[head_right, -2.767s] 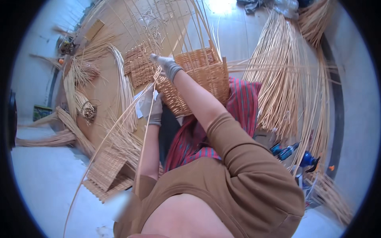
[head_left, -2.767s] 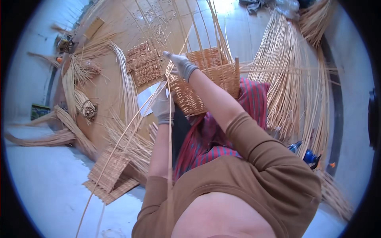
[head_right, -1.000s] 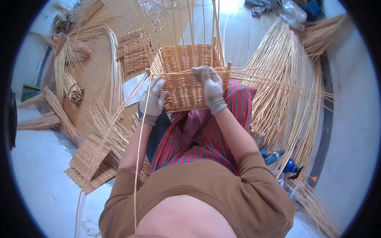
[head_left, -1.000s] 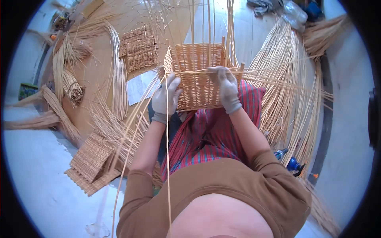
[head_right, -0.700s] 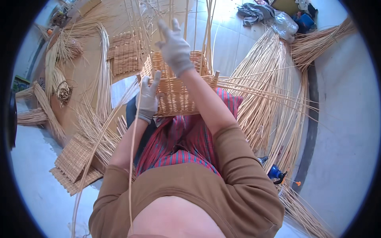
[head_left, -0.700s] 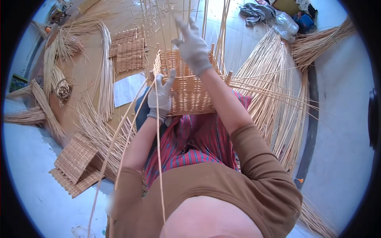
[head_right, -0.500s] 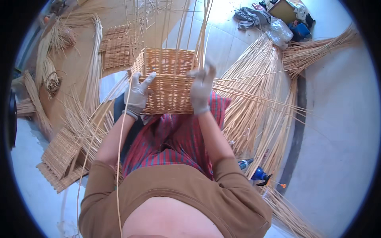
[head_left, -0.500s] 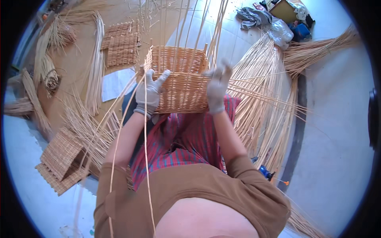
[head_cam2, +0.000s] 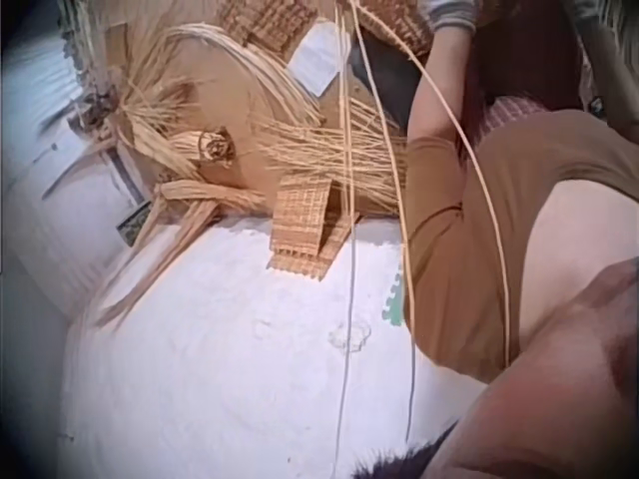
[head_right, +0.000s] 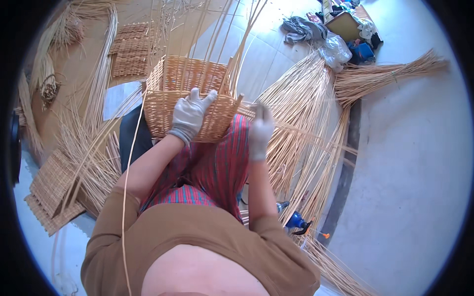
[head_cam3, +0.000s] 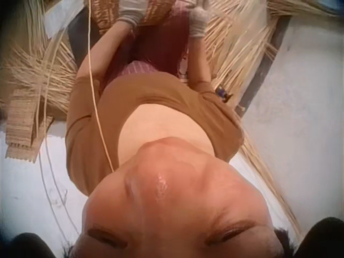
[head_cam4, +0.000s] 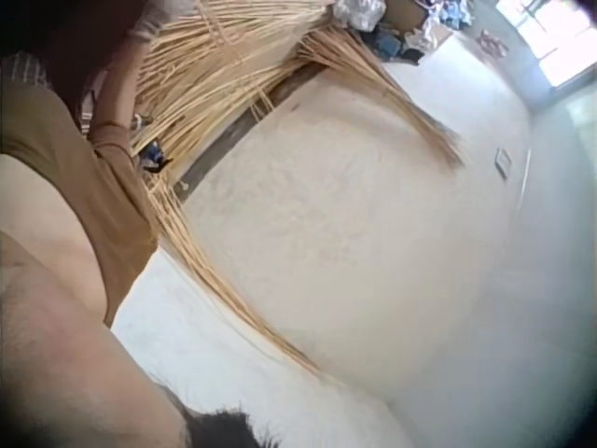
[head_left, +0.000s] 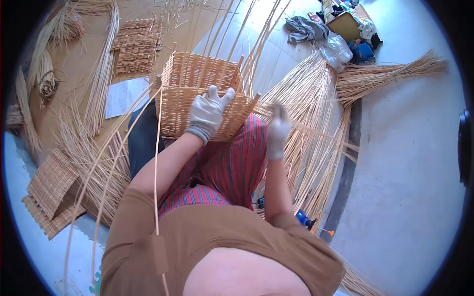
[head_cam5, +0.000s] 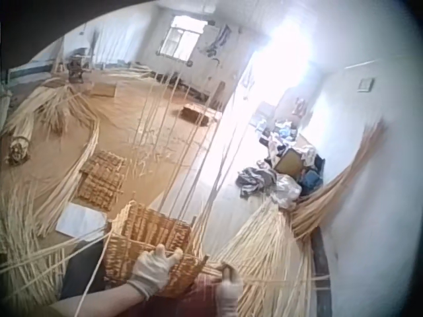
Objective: Manually weaving a rectangular wicker basket using dried plant strands.
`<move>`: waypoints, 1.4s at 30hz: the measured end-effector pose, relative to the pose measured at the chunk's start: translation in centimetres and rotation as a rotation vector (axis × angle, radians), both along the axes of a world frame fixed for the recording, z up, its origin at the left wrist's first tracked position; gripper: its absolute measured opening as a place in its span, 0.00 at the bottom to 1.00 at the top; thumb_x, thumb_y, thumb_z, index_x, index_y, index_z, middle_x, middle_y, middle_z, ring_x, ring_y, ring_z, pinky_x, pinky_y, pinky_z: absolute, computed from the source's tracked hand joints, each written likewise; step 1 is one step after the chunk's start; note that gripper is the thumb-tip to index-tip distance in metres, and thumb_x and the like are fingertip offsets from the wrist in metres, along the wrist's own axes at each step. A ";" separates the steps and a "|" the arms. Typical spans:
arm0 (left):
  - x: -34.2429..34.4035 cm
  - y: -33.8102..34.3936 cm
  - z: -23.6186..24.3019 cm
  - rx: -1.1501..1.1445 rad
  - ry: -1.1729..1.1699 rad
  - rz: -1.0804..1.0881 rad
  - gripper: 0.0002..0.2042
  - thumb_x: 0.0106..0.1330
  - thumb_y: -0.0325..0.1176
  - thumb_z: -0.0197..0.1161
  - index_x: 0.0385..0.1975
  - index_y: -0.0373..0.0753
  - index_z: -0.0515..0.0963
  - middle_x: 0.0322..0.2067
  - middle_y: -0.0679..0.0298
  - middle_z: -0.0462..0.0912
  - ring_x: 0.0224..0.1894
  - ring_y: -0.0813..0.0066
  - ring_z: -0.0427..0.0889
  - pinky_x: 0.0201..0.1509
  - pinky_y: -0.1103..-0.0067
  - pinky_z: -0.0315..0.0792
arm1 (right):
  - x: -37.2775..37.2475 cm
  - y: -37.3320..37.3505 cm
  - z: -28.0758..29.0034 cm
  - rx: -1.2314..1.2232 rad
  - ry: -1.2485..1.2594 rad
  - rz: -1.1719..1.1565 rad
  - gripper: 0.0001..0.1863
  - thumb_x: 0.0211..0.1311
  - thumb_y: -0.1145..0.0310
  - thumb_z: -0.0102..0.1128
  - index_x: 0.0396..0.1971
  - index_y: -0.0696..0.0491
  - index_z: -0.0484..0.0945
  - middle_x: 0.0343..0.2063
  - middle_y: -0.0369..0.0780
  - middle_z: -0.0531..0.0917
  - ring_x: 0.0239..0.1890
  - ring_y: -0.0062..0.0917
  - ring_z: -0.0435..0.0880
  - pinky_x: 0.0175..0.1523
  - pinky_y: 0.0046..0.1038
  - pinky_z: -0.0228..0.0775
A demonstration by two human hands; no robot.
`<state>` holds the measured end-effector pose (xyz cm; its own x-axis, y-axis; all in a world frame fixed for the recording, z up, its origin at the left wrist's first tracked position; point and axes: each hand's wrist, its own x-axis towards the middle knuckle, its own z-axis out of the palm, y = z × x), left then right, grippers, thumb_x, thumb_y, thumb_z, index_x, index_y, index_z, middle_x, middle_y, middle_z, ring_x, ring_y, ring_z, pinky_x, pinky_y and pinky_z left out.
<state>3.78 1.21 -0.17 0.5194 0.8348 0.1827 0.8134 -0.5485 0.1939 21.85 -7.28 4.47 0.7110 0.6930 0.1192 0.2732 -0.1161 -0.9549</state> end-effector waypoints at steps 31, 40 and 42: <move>-19.8 13.2 0.3 -1.052 -0.831 -0.495 0.18 0.70 0.24 0.69 0.58 0.43 0.80 0.42 0.74 0.79 0.46 0.84 0.76 0.55 0.81 0.74 | -18.2 -1.1 -0.4 0.201 -0.544 0.832 0.13 0.63 0.72 0.72 0.47 0.53 0.86 0.36 0.39 0.88 0.34 0.31 0.87 0.37 0.31 0.79; -16.5 9.1 -5.1 -0.681 -1.174 -0.096 0.11 0.67 0.28 0.74 0.45 0.39 0.81 0.46 0.65 0.81 0.52 0.75 0.80 0.61 0.76 0.73 | -10.6 7.0 -3.9 0.195 0.134 0.157 0.11 0.74 0.71 0.64 0.52 0.57 0.84 0.42 0.39 0.88 0.42 0.25 0.88 0.52 0.26 0.80; -15.5 8.5 -5.4 -0.594 -1.163 0.015 0.10 0.66 0.26 0.74 0.43 0.39 0.81 0.45 0.63 0.80 0.51 0.72 0.80 0.60 0.77 0.74 | -12.6 11.6 -0.5 0.537 -0.242 0.423 0.17 0.72 0.75 0.62 0.59 0.56 0.82 0.54 0.49 0.86 0.51 0.34 0.89 0.58 0.31 0.79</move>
<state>-11.72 9.75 -5.52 0.2978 0.9471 0.1197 0.0114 -0.1289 0.9916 9.24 4.32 3.95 0.3055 0.7047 0.6404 0.4016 0.5145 -0.7576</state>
